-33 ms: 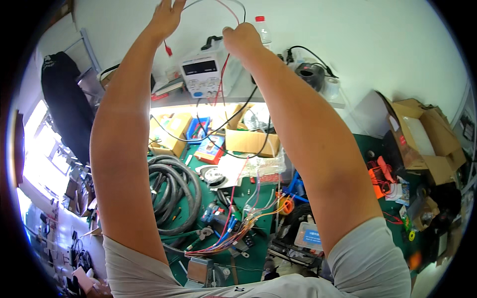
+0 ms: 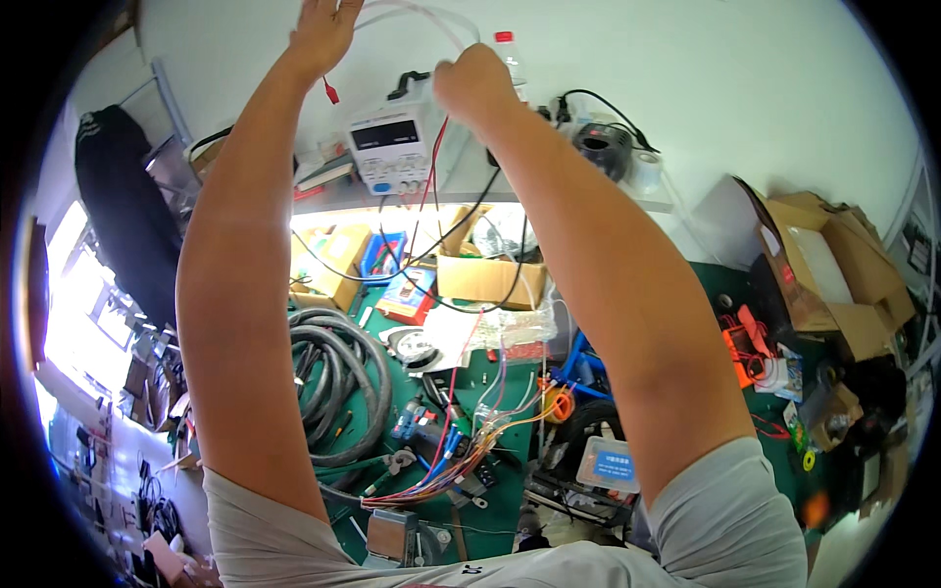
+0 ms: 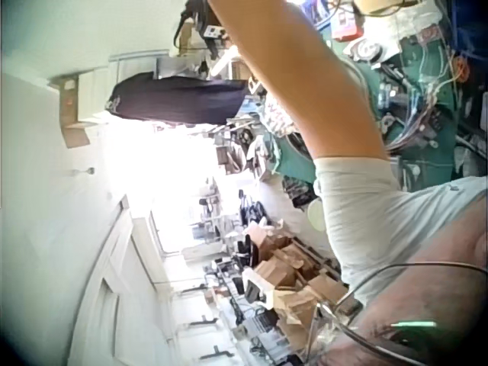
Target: The person assembles a wiring harness by inserting terminals into a connector block using a machine and attaching plastic housings to the wires.
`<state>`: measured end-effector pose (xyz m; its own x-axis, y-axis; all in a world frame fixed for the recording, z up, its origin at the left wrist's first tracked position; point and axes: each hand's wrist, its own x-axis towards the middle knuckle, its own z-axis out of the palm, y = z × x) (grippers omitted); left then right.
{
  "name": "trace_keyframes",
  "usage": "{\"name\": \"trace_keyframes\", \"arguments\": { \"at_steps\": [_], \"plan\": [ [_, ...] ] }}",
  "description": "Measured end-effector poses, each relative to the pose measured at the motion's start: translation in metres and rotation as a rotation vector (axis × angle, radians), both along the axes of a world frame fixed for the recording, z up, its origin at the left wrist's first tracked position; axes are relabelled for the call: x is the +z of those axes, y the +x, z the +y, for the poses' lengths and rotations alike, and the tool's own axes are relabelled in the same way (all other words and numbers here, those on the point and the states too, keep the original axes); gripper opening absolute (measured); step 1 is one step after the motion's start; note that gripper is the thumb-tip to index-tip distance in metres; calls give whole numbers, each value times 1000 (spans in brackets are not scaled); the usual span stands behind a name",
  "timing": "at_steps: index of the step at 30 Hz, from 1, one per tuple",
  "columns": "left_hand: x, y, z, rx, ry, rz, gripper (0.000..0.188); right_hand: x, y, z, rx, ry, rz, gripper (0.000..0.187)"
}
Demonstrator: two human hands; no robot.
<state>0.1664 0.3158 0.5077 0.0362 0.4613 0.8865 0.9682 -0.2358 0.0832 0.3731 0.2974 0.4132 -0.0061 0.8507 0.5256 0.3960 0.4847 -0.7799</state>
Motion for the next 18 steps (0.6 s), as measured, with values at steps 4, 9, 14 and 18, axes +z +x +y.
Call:
{"name": "trace_keyframes", "arguments": {
  "at_steps": [4, 9, 14, 18],
  "plan": [
    [-68, -11, -55, -197, -10, 110, 53, -66, 65, -91, 148, 192, -203, 41],
    [-165, 30, -171, -353, -359, -20, 49, -174, 155, -162, 268, -10, -54, 33],
    [-242, 35, -273, -257, -542, -511, 38, -257, 167, -241, 291, -363, 113, 32],
    [-326, 53, -308, -174, -768, -625, 38, -305, 187, -296, 278, -641, 183, 31]
  ]
}}
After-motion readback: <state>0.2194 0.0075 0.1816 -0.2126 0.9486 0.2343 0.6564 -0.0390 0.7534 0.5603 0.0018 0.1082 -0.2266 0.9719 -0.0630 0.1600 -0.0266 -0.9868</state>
